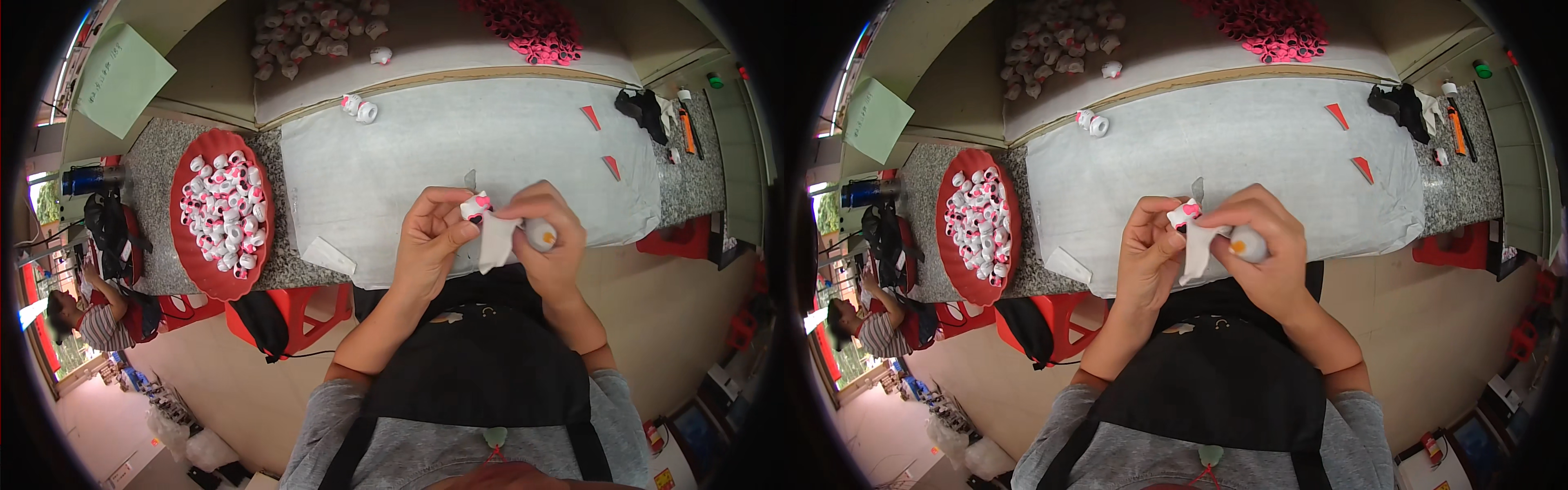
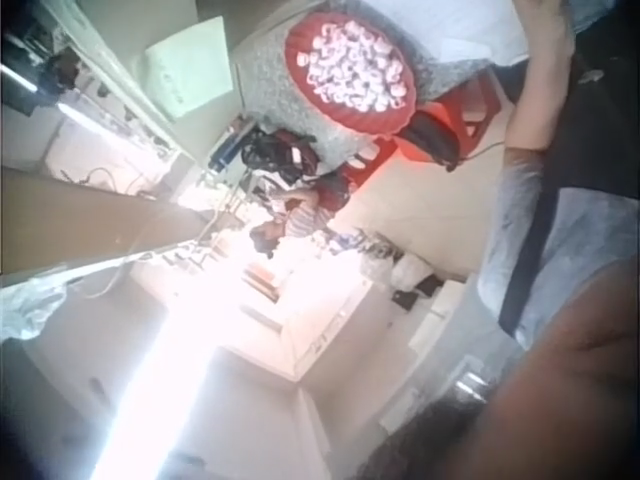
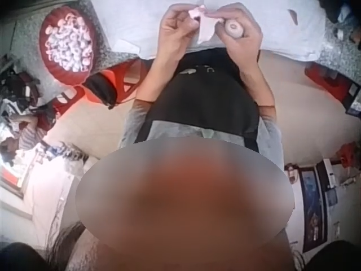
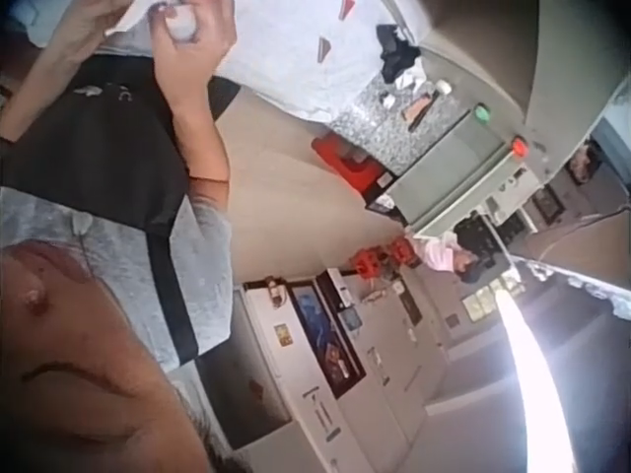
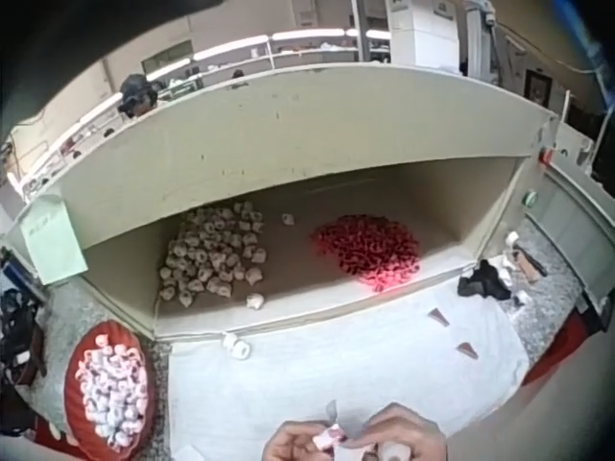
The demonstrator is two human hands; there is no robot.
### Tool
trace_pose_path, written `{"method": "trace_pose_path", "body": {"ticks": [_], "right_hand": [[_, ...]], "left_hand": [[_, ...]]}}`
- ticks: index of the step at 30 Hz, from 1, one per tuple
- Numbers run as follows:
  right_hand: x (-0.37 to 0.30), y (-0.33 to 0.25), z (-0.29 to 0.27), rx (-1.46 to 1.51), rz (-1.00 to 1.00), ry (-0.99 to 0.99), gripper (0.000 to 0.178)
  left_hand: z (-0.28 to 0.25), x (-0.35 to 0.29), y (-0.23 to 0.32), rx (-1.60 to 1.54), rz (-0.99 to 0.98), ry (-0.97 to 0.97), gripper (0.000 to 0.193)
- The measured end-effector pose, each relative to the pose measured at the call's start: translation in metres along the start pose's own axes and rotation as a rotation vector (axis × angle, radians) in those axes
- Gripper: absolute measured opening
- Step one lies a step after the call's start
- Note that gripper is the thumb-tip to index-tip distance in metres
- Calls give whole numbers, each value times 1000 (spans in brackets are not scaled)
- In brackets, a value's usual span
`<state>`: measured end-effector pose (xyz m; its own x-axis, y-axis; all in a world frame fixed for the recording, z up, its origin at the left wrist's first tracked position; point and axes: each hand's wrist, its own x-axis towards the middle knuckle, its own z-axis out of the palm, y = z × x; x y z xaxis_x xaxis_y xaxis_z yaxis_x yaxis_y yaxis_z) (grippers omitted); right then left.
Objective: Gluing small pink bows onto white toy cat heads.
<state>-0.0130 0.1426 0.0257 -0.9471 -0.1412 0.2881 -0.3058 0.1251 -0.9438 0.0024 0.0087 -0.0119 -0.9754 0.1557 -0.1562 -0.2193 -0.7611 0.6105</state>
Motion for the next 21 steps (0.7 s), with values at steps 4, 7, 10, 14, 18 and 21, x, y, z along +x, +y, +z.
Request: {"method": "trace_pose_path", "body": {"ticks": [4,7,10,14,18,21], "right_hand": [[2,15,15,244,211,-4,18],[-1,25,13,227,135,25,18],[1,30,-1,190,242,247,17],[0,24,-11,362,322,222,15],[-3,17,8,330,243,148,12],[-2,17,15,163,67,73,14]], "left_hand": [[-3,0,0,18,54,-40,25],[-3,-1,0,90,90,-29,25],[-1,-4,3,88,83,-28,26],[-12,-1,1,12,-2,-38,30],[-13,-2,2,-35,-35,-66,31],[-9,-2,2,-65,-14,-35,30]]}}
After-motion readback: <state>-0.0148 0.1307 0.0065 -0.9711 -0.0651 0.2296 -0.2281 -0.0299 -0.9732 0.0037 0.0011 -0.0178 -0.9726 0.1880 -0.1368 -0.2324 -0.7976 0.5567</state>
